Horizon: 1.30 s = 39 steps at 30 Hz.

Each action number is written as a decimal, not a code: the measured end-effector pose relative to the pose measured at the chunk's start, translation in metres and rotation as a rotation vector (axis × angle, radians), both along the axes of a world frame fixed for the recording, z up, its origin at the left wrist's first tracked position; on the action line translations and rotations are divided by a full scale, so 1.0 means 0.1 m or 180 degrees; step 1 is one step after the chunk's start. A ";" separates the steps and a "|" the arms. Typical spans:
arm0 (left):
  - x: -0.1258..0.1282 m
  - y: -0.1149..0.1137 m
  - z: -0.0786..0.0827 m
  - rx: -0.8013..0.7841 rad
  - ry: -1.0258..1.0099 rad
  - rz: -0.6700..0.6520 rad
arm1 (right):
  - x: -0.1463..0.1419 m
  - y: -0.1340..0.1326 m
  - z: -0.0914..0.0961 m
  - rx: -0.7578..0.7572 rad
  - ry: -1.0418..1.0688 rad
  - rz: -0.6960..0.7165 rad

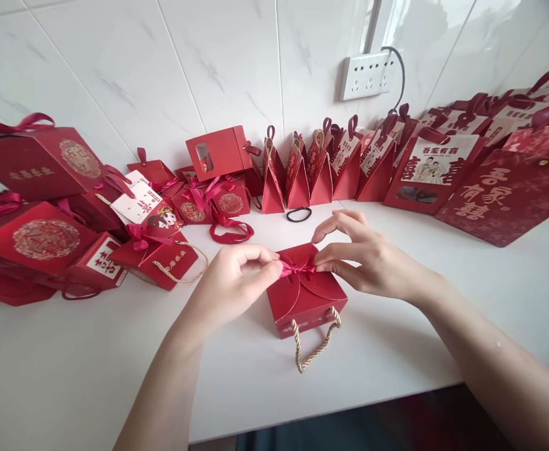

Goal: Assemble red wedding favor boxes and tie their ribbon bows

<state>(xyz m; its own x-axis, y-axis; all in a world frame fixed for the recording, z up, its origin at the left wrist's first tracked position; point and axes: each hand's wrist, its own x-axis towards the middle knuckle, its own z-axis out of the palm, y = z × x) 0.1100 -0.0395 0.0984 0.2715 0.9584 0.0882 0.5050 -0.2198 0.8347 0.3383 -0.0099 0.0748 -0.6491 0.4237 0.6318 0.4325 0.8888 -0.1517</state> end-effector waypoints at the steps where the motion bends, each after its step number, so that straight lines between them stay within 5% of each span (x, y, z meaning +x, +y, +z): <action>1: -0.01 0.00 0.00 0.0089 0.0054 -0.0062 | 0.00 0.00 0.00 -0.0009 0.0002 0.0005; 22: -0.14 0.04 0.01 0.0241 0.0943 -0.0356 | 0.12 0.03 0.02 -0.0135 0.0107 0.0015; 27: -0.12 0.02 0.06 -0.0245 0.0664 -0.0320 | 0.08 -0.01 0.06 -0.1082 0.0613 -0.0264; 30: -0.13 0.01 0.08 -0.0595 0.0564 -0.0077 | 0.04 -0.04 0.09 -0.2269 0.0642 -0.0726; 33: -0.15 0.01 0.09 -0.0891 0.0571 0.0033 | 0.01 -0.06 0.10 -0.3223 0.0396 -0.0638; 39: -0.11 0.01 0.08 -0.1292 0.0553 -0.0209 | -0.08 -0.06 0.01 -0.3426 0.0392 -0.0430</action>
